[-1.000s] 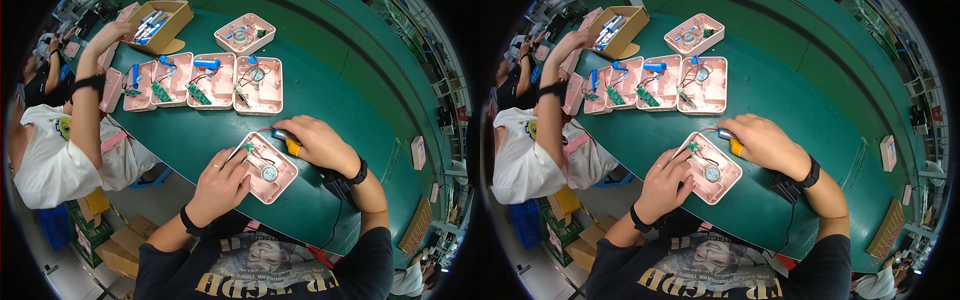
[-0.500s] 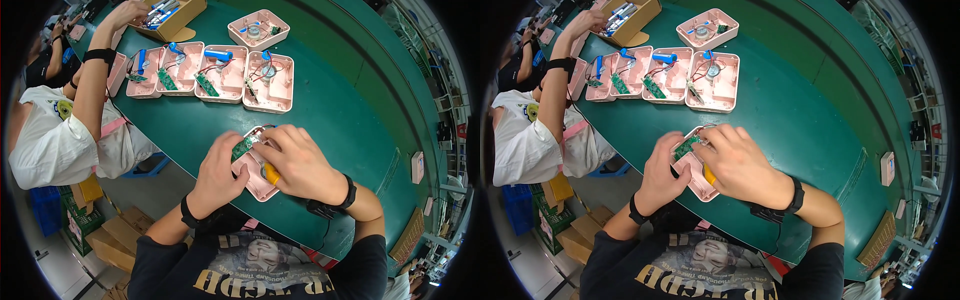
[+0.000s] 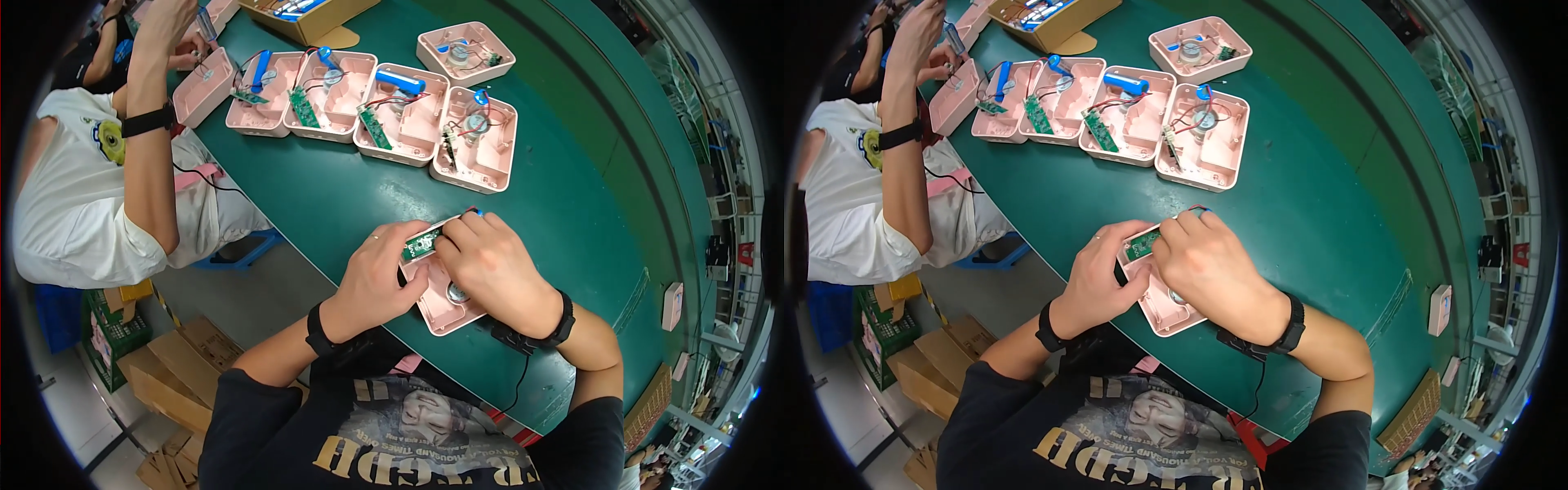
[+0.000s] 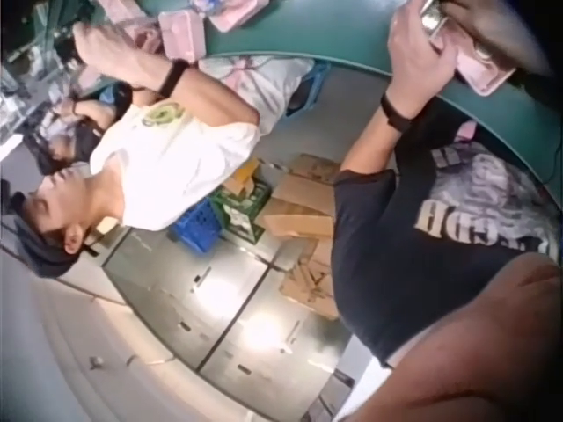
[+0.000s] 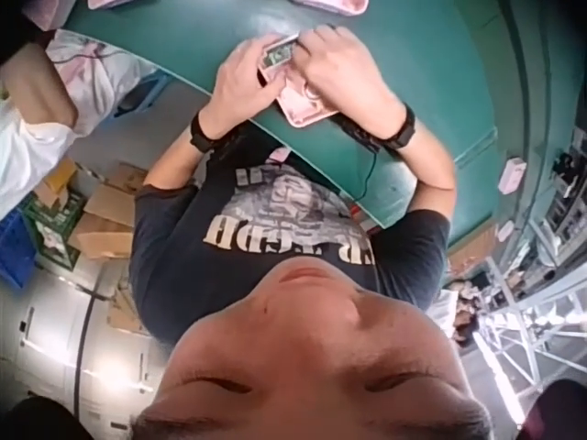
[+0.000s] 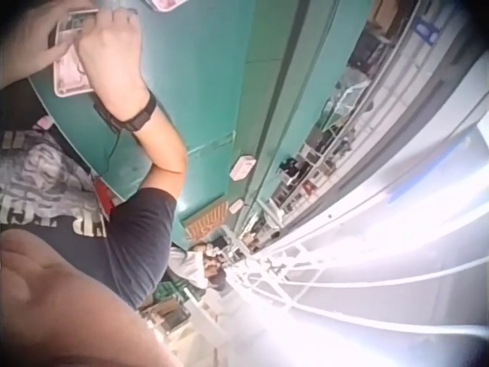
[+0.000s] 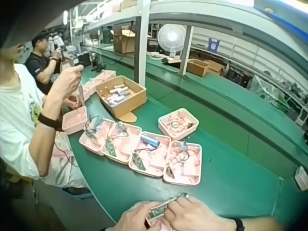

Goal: The person assembles electronic devices by placing a circuit board into a pink plastic housing, connecting a battery, and pressing the components into place. Once assembled, the units are placed onto the green workbench to the side.

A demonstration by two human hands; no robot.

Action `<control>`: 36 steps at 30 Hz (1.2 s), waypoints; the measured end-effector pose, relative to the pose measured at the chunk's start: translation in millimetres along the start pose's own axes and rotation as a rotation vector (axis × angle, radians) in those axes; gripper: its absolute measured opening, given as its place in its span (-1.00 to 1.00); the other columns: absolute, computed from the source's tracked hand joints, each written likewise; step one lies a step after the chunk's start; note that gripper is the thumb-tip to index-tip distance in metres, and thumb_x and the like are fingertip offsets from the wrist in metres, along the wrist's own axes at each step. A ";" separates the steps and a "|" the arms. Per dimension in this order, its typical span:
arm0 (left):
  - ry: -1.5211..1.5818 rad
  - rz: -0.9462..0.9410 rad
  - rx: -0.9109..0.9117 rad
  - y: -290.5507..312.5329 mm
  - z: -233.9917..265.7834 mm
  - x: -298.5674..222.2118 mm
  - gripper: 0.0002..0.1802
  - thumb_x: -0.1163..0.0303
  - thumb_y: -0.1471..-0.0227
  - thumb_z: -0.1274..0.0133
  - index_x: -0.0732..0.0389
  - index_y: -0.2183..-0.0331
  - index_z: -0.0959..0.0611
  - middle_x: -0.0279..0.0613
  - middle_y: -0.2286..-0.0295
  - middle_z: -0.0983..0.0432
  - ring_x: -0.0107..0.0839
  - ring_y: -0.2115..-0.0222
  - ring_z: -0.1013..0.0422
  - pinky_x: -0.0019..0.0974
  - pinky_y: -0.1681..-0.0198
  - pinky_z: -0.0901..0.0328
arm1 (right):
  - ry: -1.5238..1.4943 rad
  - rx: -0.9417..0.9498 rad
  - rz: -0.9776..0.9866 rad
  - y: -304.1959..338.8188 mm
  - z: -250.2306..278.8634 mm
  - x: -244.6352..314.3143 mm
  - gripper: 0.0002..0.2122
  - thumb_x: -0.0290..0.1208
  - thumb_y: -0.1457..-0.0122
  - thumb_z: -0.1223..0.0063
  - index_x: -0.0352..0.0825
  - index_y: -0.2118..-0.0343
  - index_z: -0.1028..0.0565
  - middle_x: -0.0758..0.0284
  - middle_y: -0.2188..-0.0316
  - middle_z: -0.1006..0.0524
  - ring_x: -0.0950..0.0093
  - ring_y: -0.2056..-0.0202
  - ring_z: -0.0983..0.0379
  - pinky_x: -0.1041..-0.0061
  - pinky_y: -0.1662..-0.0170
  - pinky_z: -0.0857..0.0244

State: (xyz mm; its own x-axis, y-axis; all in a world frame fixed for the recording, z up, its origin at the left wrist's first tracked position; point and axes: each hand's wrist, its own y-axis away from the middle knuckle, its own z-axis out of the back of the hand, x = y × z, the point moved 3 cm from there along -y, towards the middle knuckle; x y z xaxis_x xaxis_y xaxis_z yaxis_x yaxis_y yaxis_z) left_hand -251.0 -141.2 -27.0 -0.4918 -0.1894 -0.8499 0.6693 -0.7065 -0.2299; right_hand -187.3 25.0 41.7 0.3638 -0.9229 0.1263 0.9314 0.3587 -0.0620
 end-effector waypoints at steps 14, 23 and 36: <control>-0.161 -0.206 -0.126 0.9 2.2 -3.8 -0.62 0.53 0.04 -0.31 0.32 0.10 -0.73 0.03 0.09 -0.64 0.01 0.13 -0.60 -0.11 0.05 -0.52 | -0.259 -0.098 -0.092 3.1 4.1 -15.3 -0.77 -0.49 -0.08 -0.32 -0.33 0.17 -0.67 0.30 0.15 -0.63 0.28 0.19 -0.57 0.34 0.10 -0.41; -0.226 -0.261 -0.076 -7.2 10.6 -4.9 -0.80 0.51 0.04 -0.33 0.28 0.28 -0.79 -0.07 0.23 -0.65 -0.10 0.29 -0.57 -0.14 0.14 -0.49 | -0.318 -0.216 -0.308 49.9 5.7 -65.3 -0.71 -0.47 -0.18 -0.35 -0.34 0.03 -0.66 0.21 0.16 -0.66 0.20 0.16 -0.59 0.24 0.07 -0.49; -0.204 -0.247 -0.084 -7.9 9.6 3.1 -0.80 0.59 0.08 -0.33 0.28 0.31 -0.79 -0.12 0.32 -0.61 -0.16 0.37 -0.48 -0.20 0.30 -0.39 | -1.096 0.047 -0.637 34.4 0.9 -71.3 -0.67 -0.49 -0.17 -0.44 -0.35 0.01 -0.62 0.43 0.39 -0.58 0.65 0.36 -0.50 0.56 0.28 -0.42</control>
State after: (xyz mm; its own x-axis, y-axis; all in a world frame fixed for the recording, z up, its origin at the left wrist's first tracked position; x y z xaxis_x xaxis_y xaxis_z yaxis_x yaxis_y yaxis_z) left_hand -263.2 -142.8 -23.3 -0.7404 -0.1582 -0.6533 0.5555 -0.6912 -0.4623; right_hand -181.1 103.3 31.4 -0.3493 -0.3423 0.8722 0.9357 -0.0791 0.3437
